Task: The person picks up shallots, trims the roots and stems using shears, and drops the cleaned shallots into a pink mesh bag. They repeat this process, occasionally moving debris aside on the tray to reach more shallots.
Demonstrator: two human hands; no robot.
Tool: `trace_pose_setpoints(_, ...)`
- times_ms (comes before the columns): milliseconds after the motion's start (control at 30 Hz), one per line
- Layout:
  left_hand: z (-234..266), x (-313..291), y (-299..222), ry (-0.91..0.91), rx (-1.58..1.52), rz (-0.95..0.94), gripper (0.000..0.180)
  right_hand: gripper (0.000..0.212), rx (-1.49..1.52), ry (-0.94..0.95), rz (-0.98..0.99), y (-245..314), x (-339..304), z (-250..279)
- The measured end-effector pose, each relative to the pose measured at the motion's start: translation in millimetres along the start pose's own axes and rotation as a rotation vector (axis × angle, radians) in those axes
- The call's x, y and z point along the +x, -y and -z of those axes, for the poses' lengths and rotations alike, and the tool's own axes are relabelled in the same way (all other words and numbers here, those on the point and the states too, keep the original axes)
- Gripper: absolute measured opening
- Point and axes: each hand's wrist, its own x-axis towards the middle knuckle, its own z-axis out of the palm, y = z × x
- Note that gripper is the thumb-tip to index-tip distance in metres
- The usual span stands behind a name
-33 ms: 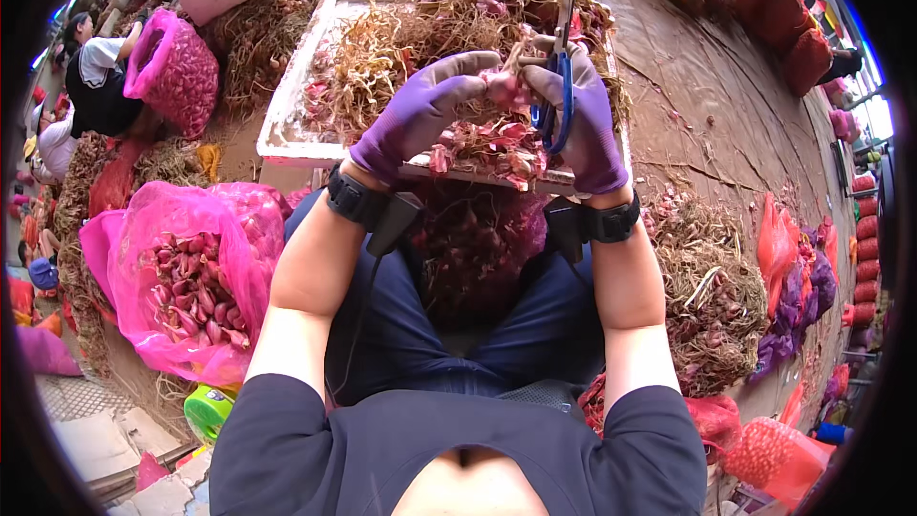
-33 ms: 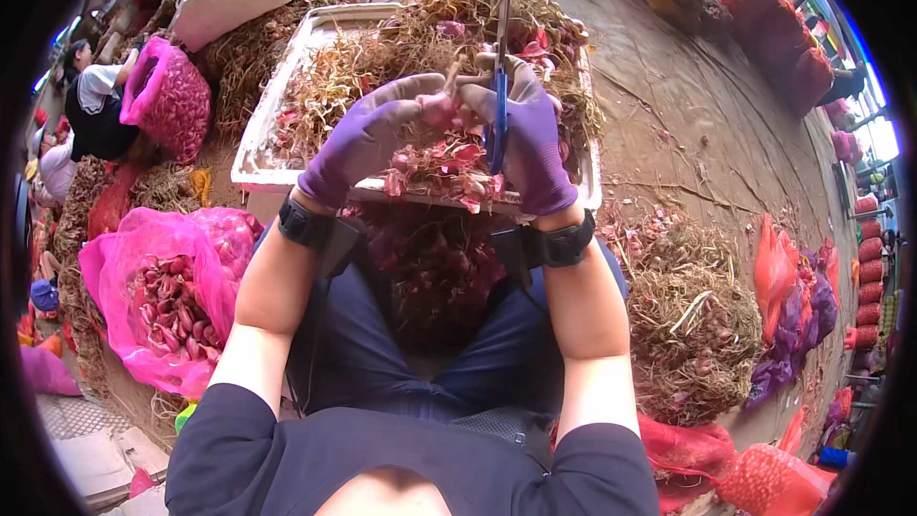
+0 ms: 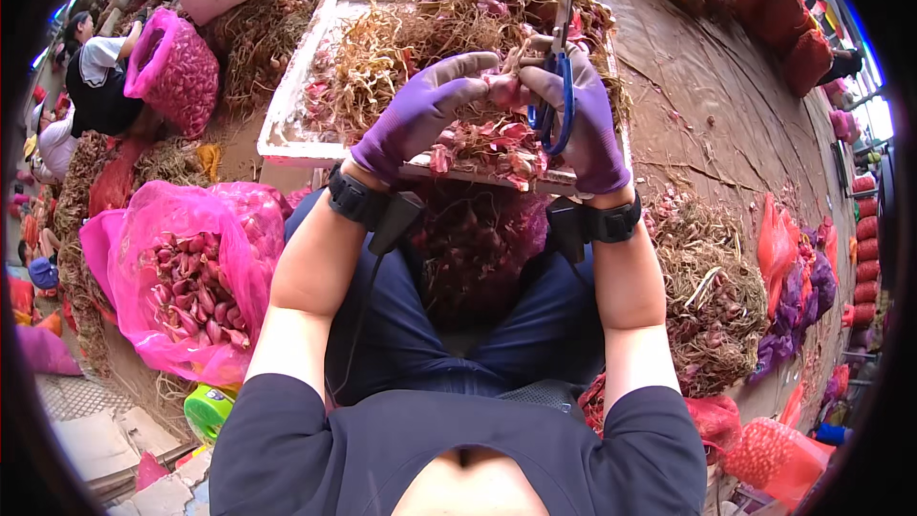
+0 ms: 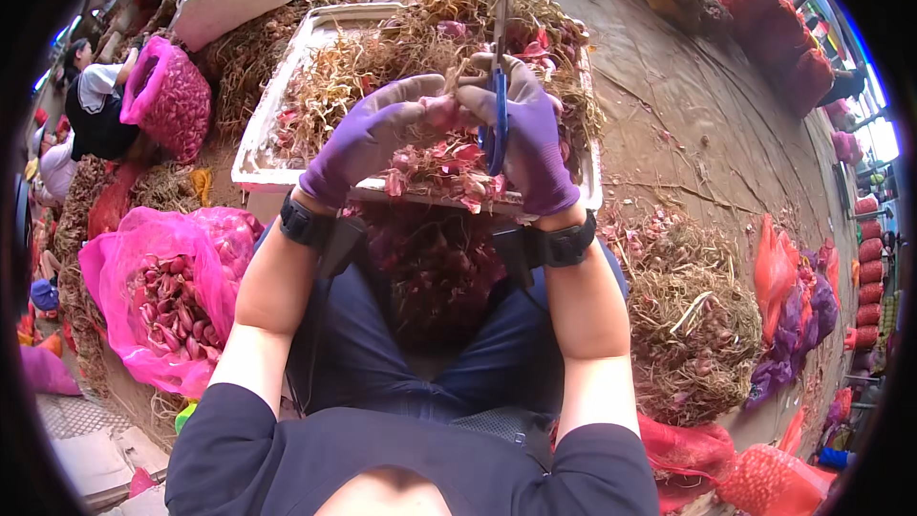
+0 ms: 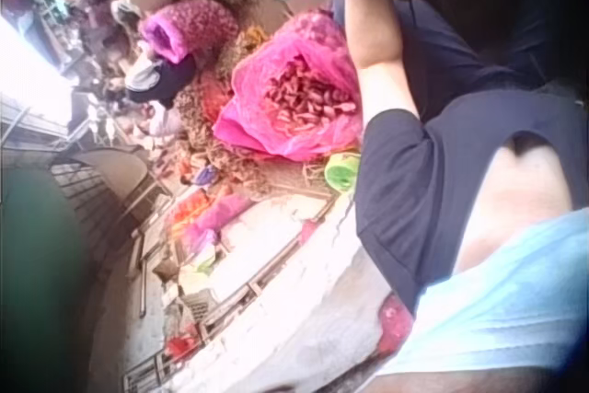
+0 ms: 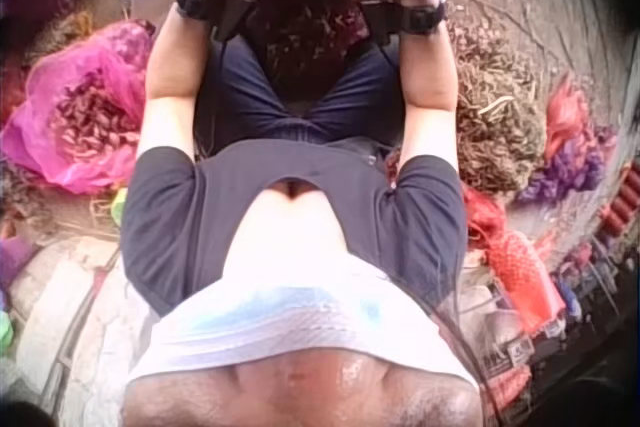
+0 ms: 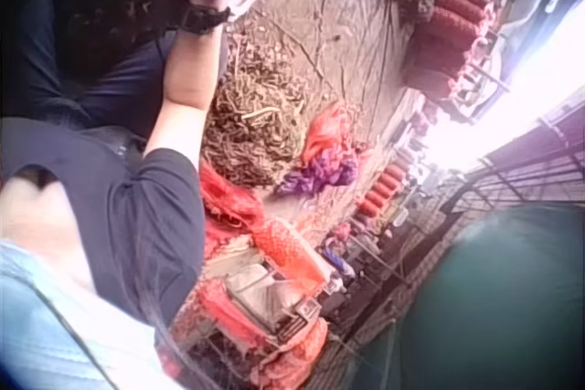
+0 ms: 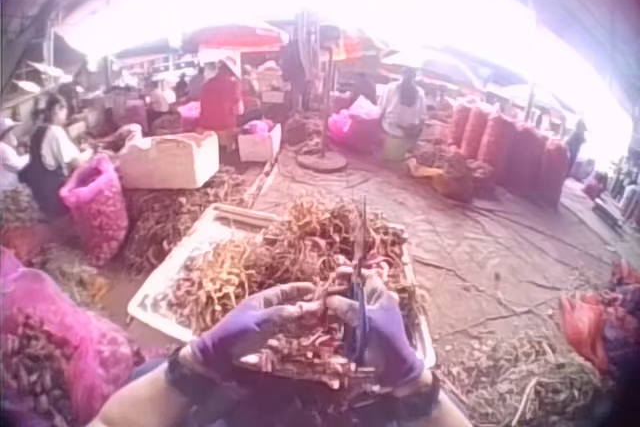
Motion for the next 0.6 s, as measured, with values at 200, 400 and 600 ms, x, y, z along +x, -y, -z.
trace_pose_setpoints(200, 7.5, 2.1, 10.6, -0.077, -0.015, -0.014, 0.037, 0.046, -0.013, 0.136, -0.041, -2.5, 0.0, 0.2)
trace_pose_setpoints(400, -0.2, 1.7, 14.6, -0.018, 0.387, -0.138, 0.037, 0.045, -0.189, -0.029, 0.067, -8.7, -2.8, -10.5)
trace_pose_setpoints(600, -17.6, 1.8, 15.4, -0.072, 0.498, -0.140, 0.036, 0.035, -0.431, -0.138, 0.275, -18.9, 1.4, -24.8)
